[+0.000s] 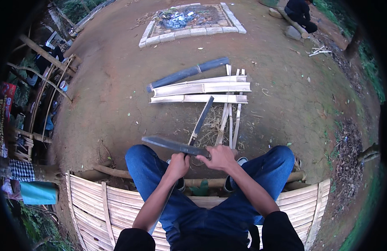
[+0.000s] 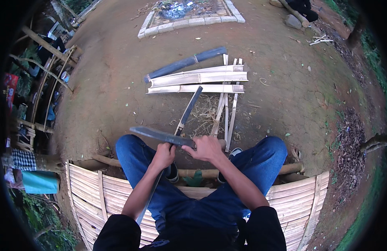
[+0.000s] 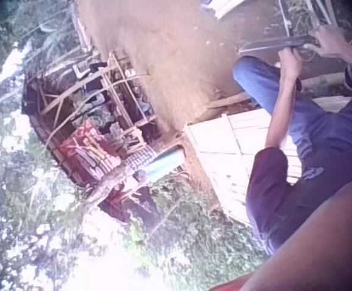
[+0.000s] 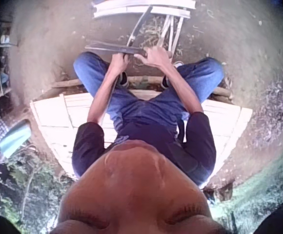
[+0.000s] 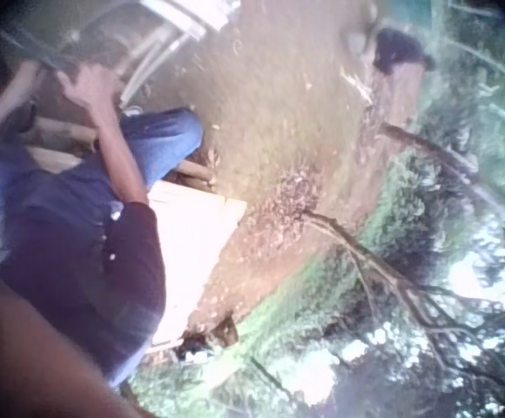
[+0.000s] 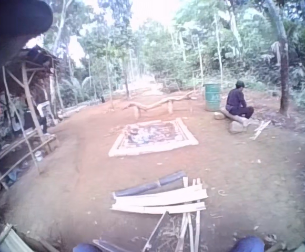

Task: The person shaves thin strips from a long bamboo stick using a machete while sitting on a bamboo platform. The person repeatedly runs the blade along the stick to smooth the surface, causing bamboo shavings to fall to the ground.

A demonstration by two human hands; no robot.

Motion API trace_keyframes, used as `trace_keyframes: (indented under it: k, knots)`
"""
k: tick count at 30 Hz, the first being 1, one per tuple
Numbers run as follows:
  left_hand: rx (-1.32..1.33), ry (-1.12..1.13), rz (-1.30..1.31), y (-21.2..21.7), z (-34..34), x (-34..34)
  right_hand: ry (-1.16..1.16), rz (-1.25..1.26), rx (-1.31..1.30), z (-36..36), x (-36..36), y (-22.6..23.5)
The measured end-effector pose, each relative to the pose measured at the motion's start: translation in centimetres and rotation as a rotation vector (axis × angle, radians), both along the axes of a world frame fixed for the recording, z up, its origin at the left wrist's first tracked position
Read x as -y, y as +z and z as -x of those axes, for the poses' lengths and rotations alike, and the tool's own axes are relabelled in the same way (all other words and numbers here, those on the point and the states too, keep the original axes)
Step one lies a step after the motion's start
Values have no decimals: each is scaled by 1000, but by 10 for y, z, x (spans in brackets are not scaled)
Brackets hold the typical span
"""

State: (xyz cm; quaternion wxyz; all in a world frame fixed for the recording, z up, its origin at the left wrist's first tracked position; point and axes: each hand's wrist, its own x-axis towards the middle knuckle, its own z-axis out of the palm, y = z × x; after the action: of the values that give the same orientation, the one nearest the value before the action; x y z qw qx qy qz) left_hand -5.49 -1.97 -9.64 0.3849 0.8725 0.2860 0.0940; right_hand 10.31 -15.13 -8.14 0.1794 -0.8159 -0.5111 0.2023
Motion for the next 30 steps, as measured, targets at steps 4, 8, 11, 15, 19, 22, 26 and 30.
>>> trace_keyframes:
  k: [4, 8, 11, 15, 19, 22, 26, 30]
  knots:
    - [-102, 23, 13, 17, -1, 9, -195, -43, -7, -10, -11, 1]
    - [-143, -60, -35, 9, 1, 17, -569, -13, -225, -64, -14, -12]
    - [-138, -51, -4, 14, -3, 20, -517, -23, -258, -63, -11, -16]
    - [-81, -24, -2, 10, -5, 12, -193, -10, -108, -13, 0, -7]
    - [-66, 5, 24, 8, 1, 10, -45, -4, 50, -13, -6, 8]
    - [-96, 28, 66, 16, 1, 11, -255, -9, -85, -25, -9, -1]
    - [-107, 29, 105, 16, 5, 7, -289, 21, -169, -42, -6, 0]
    - [-122, 7, 130, 12, 4, 5, -82, 41, 21, -40, 7, 3]
